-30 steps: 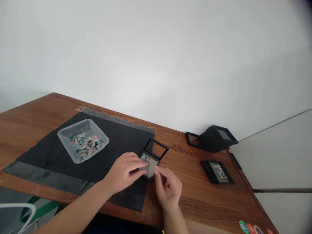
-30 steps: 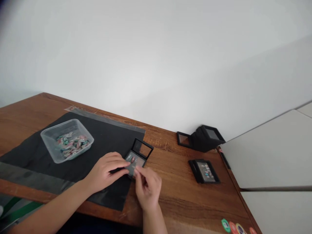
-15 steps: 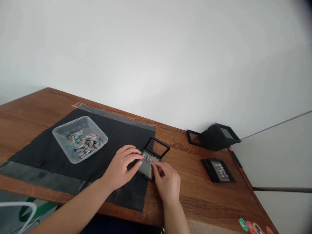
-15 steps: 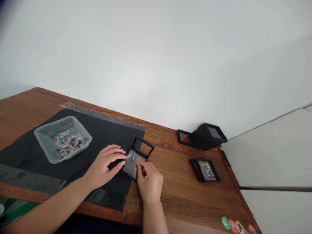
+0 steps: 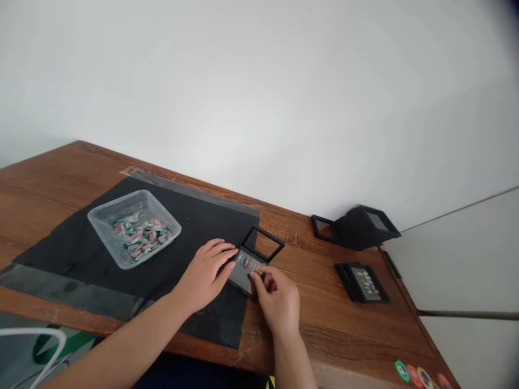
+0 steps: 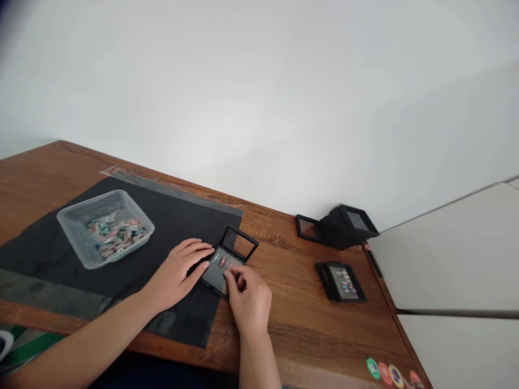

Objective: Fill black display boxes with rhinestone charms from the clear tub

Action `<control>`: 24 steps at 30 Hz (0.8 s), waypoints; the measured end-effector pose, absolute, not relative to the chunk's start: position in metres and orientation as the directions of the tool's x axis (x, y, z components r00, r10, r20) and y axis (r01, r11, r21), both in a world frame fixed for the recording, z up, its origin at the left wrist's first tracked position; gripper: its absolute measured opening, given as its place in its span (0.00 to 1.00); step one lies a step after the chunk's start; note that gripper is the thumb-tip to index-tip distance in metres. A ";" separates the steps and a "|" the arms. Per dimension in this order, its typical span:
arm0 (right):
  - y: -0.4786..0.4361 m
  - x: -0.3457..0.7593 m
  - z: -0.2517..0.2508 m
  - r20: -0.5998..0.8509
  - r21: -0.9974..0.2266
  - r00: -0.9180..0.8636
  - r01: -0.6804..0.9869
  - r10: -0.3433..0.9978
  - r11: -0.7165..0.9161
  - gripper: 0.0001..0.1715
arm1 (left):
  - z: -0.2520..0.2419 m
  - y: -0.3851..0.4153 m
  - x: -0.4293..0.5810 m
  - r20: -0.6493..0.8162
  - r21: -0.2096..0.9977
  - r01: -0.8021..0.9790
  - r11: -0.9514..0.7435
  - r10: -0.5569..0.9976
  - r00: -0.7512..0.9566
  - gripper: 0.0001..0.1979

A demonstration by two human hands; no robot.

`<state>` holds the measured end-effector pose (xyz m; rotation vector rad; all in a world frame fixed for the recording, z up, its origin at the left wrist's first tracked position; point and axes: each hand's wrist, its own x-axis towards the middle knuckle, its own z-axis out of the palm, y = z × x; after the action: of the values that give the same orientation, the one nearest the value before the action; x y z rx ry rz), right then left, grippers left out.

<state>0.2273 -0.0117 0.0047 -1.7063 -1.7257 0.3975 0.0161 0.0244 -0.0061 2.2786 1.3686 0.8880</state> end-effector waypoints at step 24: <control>-0.006 0.225 0.007 0.122 -0.596 0.102 0.803 0.987 -0.009 0.19 | -0.005 0.031 0.023 0.281 0.608 0.668 -0.428 0.904 0.323 0.16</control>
<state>0.2245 -0.0060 0.0068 -1.8561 -1.7453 0.4530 0.0234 0.0309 -0.0048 2.2126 1.3944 0.8441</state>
